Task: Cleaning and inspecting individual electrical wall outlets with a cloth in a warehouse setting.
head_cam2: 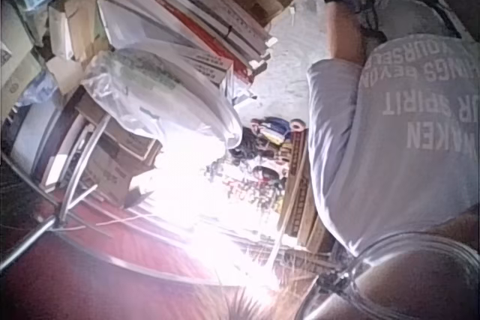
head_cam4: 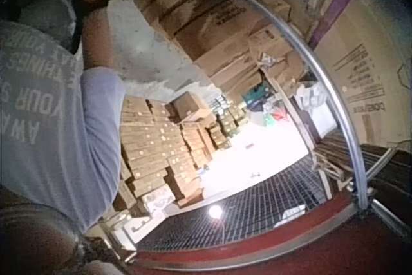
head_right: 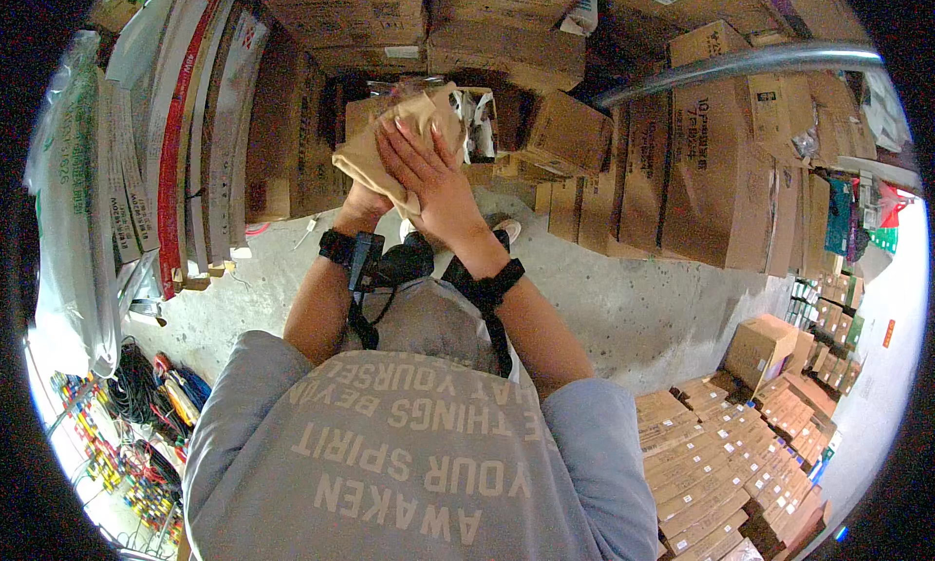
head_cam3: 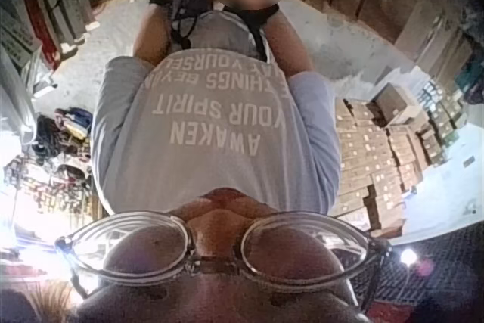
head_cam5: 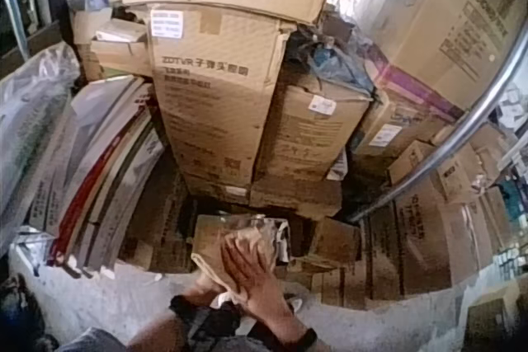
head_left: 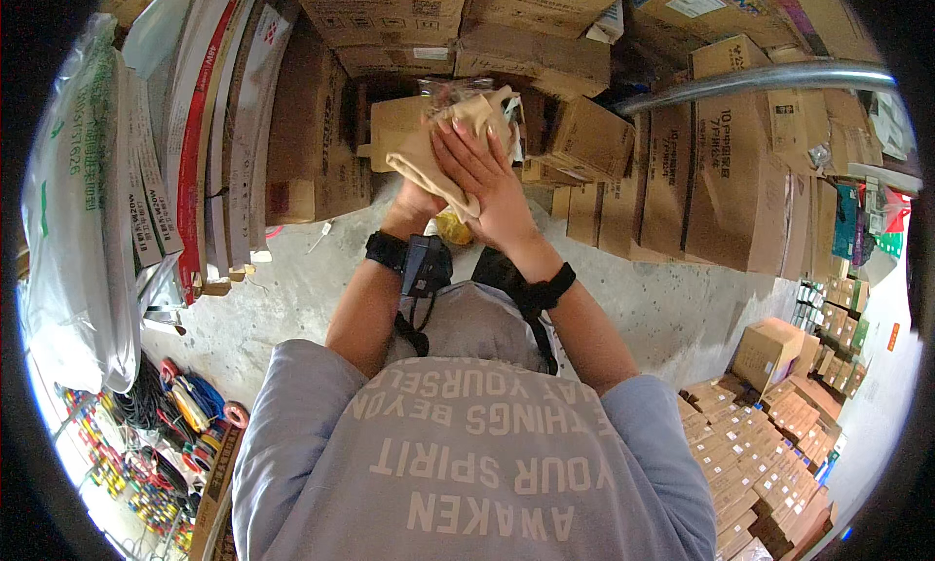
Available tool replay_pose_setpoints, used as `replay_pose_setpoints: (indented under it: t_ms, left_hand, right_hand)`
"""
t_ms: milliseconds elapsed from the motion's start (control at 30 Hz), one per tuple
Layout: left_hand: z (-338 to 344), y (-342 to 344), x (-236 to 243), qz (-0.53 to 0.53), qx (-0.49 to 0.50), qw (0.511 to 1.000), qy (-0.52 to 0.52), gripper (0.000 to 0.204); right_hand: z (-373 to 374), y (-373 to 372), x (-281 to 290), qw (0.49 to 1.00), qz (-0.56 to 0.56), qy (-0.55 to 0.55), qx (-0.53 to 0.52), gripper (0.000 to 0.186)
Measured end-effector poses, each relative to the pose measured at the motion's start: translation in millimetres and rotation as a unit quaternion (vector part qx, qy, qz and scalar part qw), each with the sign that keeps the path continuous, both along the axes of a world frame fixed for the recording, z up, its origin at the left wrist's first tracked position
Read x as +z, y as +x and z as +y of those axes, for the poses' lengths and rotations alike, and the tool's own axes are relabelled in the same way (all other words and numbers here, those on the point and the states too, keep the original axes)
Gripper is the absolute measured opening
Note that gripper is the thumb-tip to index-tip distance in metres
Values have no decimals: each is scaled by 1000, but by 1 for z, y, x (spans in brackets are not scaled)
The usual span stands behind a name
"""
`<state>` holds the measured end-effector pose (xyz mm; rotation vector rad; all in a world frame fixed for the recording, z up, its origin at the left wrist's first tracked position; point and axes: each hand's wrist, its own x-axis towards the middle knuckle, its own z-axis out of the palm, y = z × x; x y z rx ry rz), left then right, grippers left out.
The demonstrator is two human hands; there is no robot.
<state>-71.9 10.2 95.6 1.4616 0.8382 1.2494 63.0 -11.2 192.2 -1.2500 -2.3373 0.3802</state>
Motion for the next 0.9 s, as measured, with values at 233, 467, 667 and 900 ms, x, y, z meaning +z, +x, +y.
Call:
replay_pose_setpoints:
  t_ms: [233, 467, 667, 900]
  left_hand:
    - [5, 17, 36, -388, -118, 799, -445, 52]
    - [10, 14, 48, -441, -138, 771, -437, 59]
    - [15, 4, 27, -530, -229, 719, -387, 53]
    - [21, 4, 37, -554, -136, 737, -363, 55]
  right_hand:
    - [39, 3, 11, 997, -38, 53, -37, 55]
    - [42, 17, -2, 996, 51, 5, -69, 54]
    - [25, 25, -11, 986, 139, -58, -75, 52]
    - [3, 21, -15, 987, 126, -76, -69, 61]
